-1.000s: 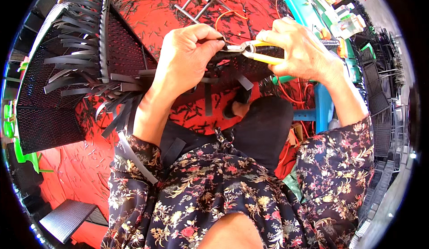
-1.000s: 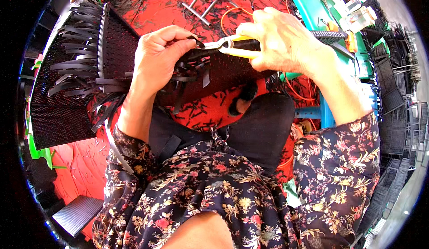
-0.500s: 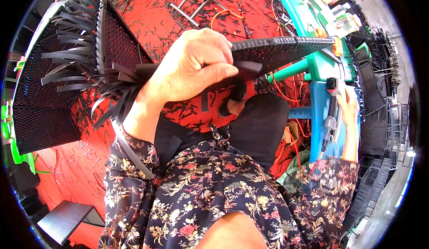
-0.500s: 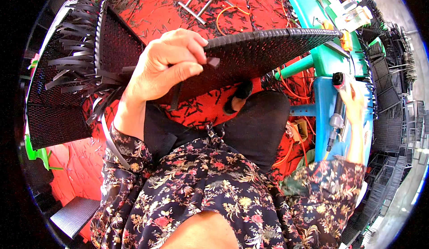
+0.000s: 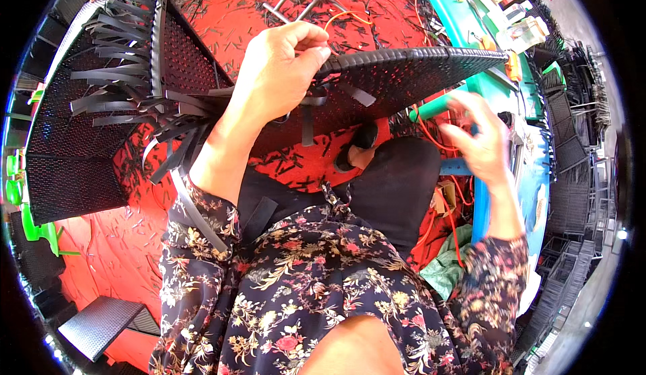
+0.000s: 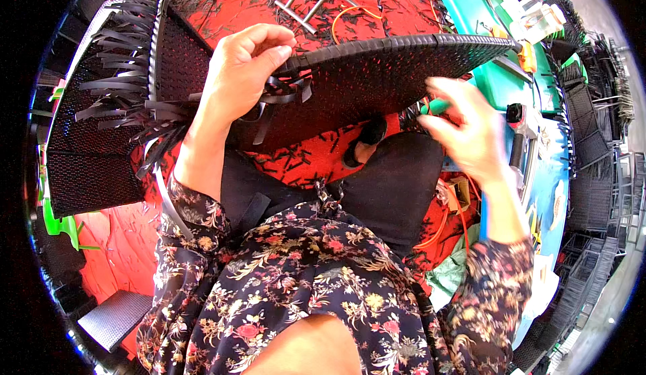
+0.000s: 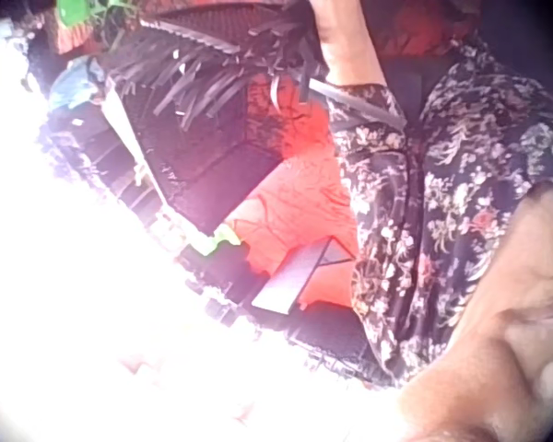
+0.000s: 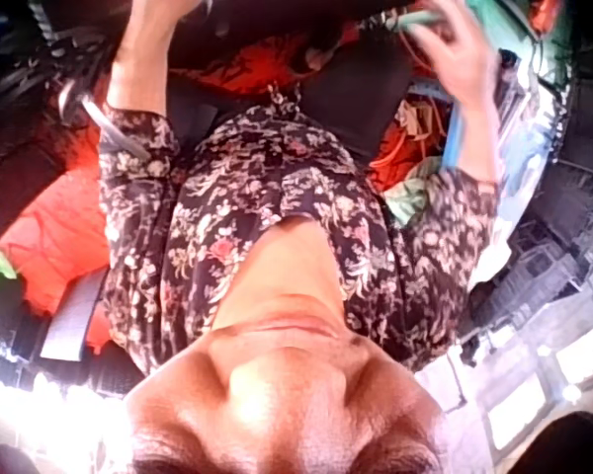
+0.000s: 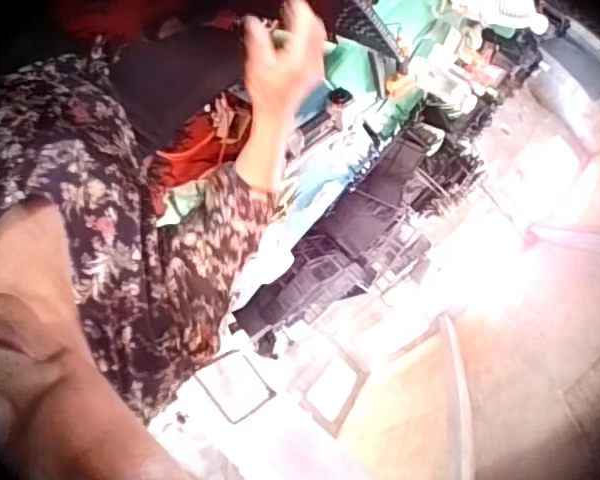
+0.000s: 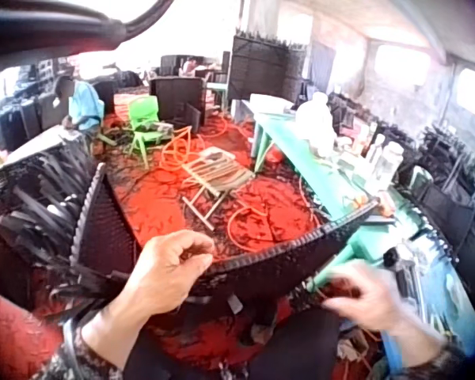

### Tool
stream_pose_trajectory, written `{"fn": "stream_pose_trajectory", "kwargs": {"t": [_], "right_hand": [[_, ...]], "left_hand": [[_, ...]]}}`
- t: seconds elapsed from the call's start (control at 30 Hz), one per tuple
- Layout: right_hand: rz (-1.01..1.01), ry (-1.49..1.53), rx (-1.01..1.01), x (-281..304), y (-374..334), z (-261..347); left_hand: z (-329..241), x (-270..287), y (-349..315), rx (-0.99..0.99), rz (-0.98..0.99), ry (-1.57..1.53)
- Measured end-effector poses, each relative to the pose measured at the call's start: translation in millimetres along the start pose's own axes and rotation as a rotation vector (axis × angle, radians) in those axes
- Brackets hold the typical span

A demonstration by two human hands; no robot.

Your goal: The person weaves black plastic strips into a chair seat frame using a pneumatic staple gun and pliers. They repeatedly thread the strips through the frame, staple them in place, and trim the excess material.

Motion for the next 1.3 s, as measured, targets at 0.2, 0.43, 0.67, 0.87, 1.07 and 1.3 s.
{"fn": "stream_pose_trajectory", "kwargs": {"t": [0.2,0.43,0.67,0.87,1.07,1.3], "right_hand": [[-0.024,0.054,0.662,-62.3,54.6,117.9],[-0.147,0.637,0.305,-65.9,51.8,86.1],[-0.142,1.119,-0.070,-78.1,49.5,81.8],[-0.110,1.072,-0.007,-48.2,52.7,99.8],[0.000,0.775,-0.008,-46.0,88.1,112.2],[0.116,0.364,0.234,-70.2,143.7,114.9]], "left_hand": [[-17.2,-16.7,-4.5,-0.220,0.048,0.379],[-38.4,-15.8,-26.2,-0.470,-0.004,0.622],[-33.4,-18.1,-26.4,-0.303,0.009,0.594],[-45.5,-20.0,-33.8,-0.401,-0.112,0.586],[-45.6,-22.3,-38.6,-0.393,-0.100,0.582],[-49.6,-24.2,-40.1,-0.362,-0.106,0.647]]}}
Point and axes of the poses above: each hand's wrist, its own y-axis towards the middle knuckle, its own x-axis out of the back of the hand, z = x × y, the point moved 8 cm from there along y, towards the middle knuckle, and after that the axes turned 6 degrees about -y, right-handed, at the moved point
